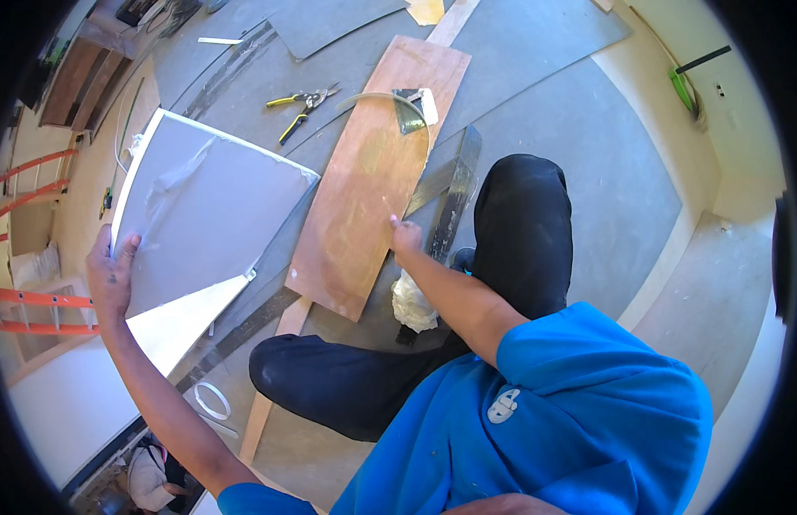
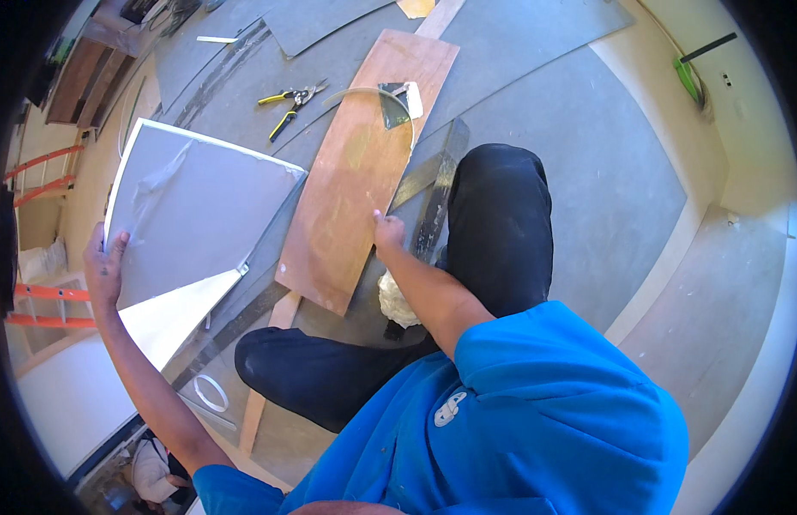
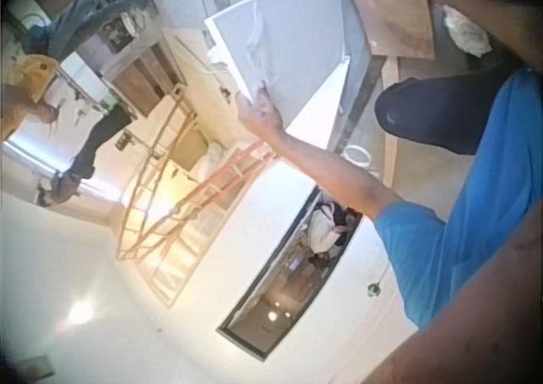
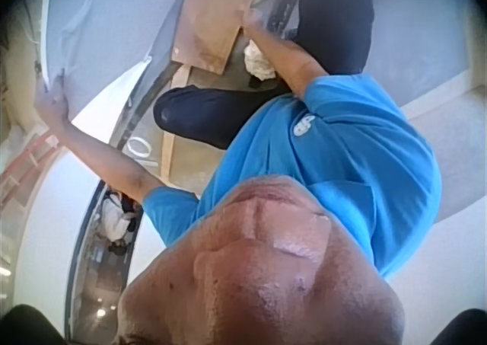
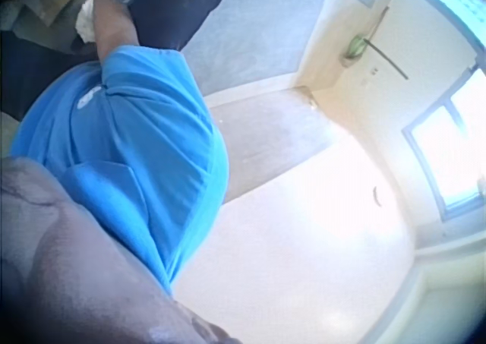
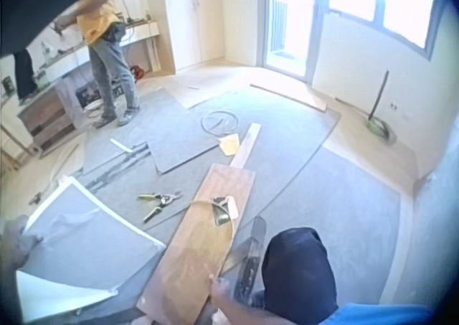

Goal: The person sits on the floor and applies white edge banding to the edges of white rectangular panels. They peel the backing, align the strip, press it down, and use a utility knife to trim the excess. The person repeats this process on multiple panels.

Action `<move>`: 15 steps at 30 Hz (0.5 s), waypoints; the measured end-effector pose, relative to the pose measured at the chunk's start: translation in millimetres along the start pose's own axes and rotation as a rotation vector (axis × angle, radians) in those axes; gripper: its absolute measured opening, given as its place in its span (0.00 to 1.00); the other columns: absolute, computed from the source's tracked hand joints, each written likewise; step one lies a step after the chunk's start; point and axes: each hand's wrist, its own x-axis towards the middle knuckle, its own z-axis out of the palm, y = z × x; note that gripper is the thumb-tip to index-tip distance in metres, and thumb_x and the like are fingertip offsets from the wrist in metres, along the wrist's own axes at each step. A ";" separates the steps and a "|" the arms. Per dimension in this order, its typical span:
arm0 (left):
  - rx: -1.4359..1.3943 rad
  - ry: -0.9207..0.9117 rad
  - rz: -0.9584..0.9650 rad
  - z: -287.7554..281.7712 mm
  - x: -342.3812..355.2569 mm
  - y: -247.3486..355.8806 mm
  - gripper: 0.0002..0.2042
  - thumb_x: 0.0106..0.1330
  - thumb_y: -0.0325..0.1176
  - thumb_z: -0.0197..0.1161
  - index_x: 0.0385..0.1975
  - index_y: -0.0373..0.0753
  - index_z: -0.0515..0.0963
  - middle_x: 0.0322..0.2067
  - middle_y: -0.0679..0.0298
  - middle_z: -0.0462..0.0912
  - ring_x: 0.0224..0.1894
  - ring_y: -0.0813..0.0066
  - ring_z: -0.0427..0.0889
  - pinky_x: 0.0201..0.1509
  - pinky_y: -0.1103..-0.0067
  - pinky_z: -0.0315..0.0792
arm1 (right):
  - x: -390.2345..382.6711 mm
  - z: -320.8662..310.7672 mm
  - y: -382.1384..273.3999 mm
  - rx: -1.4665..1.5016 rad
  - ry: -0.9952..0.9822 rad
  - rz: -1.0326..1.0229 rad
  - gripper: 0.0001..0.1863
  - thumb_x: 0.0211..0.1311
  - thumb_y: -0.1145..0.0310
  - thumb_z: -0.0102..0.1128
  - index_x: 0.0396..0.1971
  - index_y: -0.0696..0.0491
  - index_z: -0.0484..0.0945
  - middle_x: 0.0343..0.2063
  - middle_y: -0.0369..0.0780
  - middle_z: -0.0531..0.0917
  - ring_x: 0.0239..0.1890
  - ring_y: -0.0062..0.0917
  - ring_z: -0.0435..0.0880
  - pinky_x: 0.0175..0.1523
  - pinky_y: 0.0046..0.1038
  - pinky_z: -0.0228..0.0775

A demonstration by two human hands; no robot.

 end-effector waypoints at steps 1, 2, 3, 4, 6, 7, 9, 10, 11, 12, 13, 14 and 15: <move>-0.003 -0.002 -0.009 1.0 -0.5 0.5 0.18 0.71 0.43 0.69 0.39 0.32 0.75 0.25 0.62 0.74 0.31 0.75 0.68 0.37 0.75 0.68 | 3.7 -6.9 -12.5 -0.104 0.029 -0.059 0.27 0.62 0.47 0.71 0.37 0.62 0.85 0.38 0.54 0.88 0.44 0.46 0.87 0.51 0.45 0.75; -0.002 -0.007 -0.016 0.5 -0.6 0.5 0.18 0.71 0.43 0.69 0.39 0.32 0.75 0.25 0.61 0.74 0.31 0.75 0.68 0.38 0.75 0.68 | 7.0 -13.2 -27.3 -0.206 0.056 -0.114 0.27 0.61 0.47 0.72 0.35 0.61 0.86 0.36 0.55 0.88 0.43 0.47 0.87 0.49 0.45 0.76; -0.002 -0.013 -0.021 0.0 1.8 -1.0 0.18 0.71 0.43 0.69 0.40 0.32 0.75 0.25 0.61 0.75 0.31 0.75 0.68 0.38 0.75 0.68 | 12.2 -16.9 -44.3 -0.306 0.083 -0.169 0.26 0.61 0.47 0.73 0.34 0.61 0.87 0.34 0.55 0.88 0.42 0.48 0.88 0.48 0.46 0.76; 0.000 -0.011 -0.026 0.3 2.9 -1.7 0.18 0.71 0.43 0.69 0.40 0.31 0.75 0.26 0.60 0.75 0.31 0.74 0.69 0.38 0.75 0.69 | 22.1 -21.4 -64.0 -0.300 0.076 -0.119 0.27 0.60 0.46 0.72 0.36 0.60 0.87 0.38 0.55 0.88 0.44 0.48 0.88 0.48 0.47 0.77; -0.006 -0.015 -0.033 4.8 5.5 -1.1 0.19 0.71 0.43 0.69 0.40 0.31 0.75 0.26 0.60 0.75 0.32 0.73 0.69 0.39 0.74 0.69 | 42.0 -31.4 -92.3 -0.306 0.122 -0.030 0.26 0.61 0.46 0.71 0.35 0.59 0.87 0.38 0.53 0.88 0.43 0.48 0.88 0.47 0.45 0.78; -0.003 0.010 -0.033 2.5 2.3 0.3 0.18 0.71 0.43 0.69 0.41 0.31 0.75 0.26 0.59 0.75 0.32 0.73 0.69 0.39 0.74 0.69 | 51.7 -36.9 -112.4 -0.304 0.180 -0.017 0.25 0.62 0.47 0.71 0.32 0.59 0.87 0.36 0.51 0.89 0.41 0.46 0.89 0.45 0.44 0.78; 0.025 0.029 -0.053 -1.8 -3.3 4.1 0.18 0.71 0.43 0.68 0.42 0.31 0.75 0.27 0.59 0.75 0.32 0.73 0.69 0.40 0.74 0.69 | 69.0 -45.0 -143.8 -0.326 0.245 -0.002 0.21 0.62 0.51 0.69 0.33 0.59 0.87 0.38 0.50 0.89 0.42 0.45 0.89 0.46 0.42 0.79; 0.042 0.038 -0.061 -6.3 -6.2 4.2 0.18 0.71 0.43 0.68 0.42 0.31 0.75 0.27 0.59 0.75 0.32 0.73 0.70 0.41 0.74 0.69 | 75.9 -47.6 -161.4 -0.343 0.253 -0.019 0.20 0.62 0.54 0.67 0.37 0.58 0.87 0.42 0.51 0.88 0.46 0.46 0.88 0.50 0.43 0.79; 0.048 0.050 -0.063 -6.7 -8.0 1.7 0.18 0.72 0.42 0.68 0.43 0.31 0.75 0.27 0.59 0.76 0.33 0.73 0.70 0.41 0.74 0.69 | 90.1 -54.2 -180.0 -0.358 0.274 -0.039 0.19 0.62 0.56 0.66 0.41 0.58 0.88 0.47 0.53 0.88 0.50 0.47 0.88 0.53 0.43 0.79; 0.018 0.036 -0.023 8.5 6.5 3.4 0.18 0.72 0.42 0.68 0.43 0.31 0.76 0.28 0.59 0.76 0.33 0.73 0.70 0.42 0.74 0.69 | 152.9 -86.7 -181.0 -0.608 0.265 -0.210 0.18 0.61 0.58 0.64 0.42 0.58 0.88 0.47 0.53 0.88 0.50 0.46 0.88 0.54 0.43 0.79; 0.023 0.032 -0.028 10.2 5.8 2.3 0.18 0.71 0.42 0.68 0.44 0.31 0.76 0.28 0.59 0.76 0.33 0.73 0.70 0.42 0.74 0.69 | 172.5 -87.2 -219.8 -0.575 0.257 -0.235 0.18 0.60 0.59 0.64 0.42 0.58 0.88 0.46 0.52 0.88 0.50 0.45 0.88 0.53 0.42 0.79; 0.021 0.030 -0.026 13.2 7.7 -0.5 0.18 0.71 0.42 0.68 0.44 0.31 0.76 0.29 0.59 0.76 0.34 0.73 0.70 0.43 0.74 0.69 | 190.1 -93.1 -261.8 -0.544 0.260 -0.263 0.19 0.58 0.59 0.64 0.42 0.58 0.88 0.46 0.51 0.88 0.50 0.44 0.88 0.53 0.41 0.79; 0.023 0.033 -0.028 13.9 7.5 -3.1 0.18 0.71 0.42 0.68 0.44 0.31 0.76 0.29 0.59 0.77 0.34 0.73 0.70 0.43 0.74 0.69 | 205.2 -98.0 -305.4 -0.511 0.259 -0.292 0.19 0.56 0.60 0.65 0.42 0.58 0.88 0.45 0.50 0.89 0.50 0.43 0.88 0.53 0.40 0.80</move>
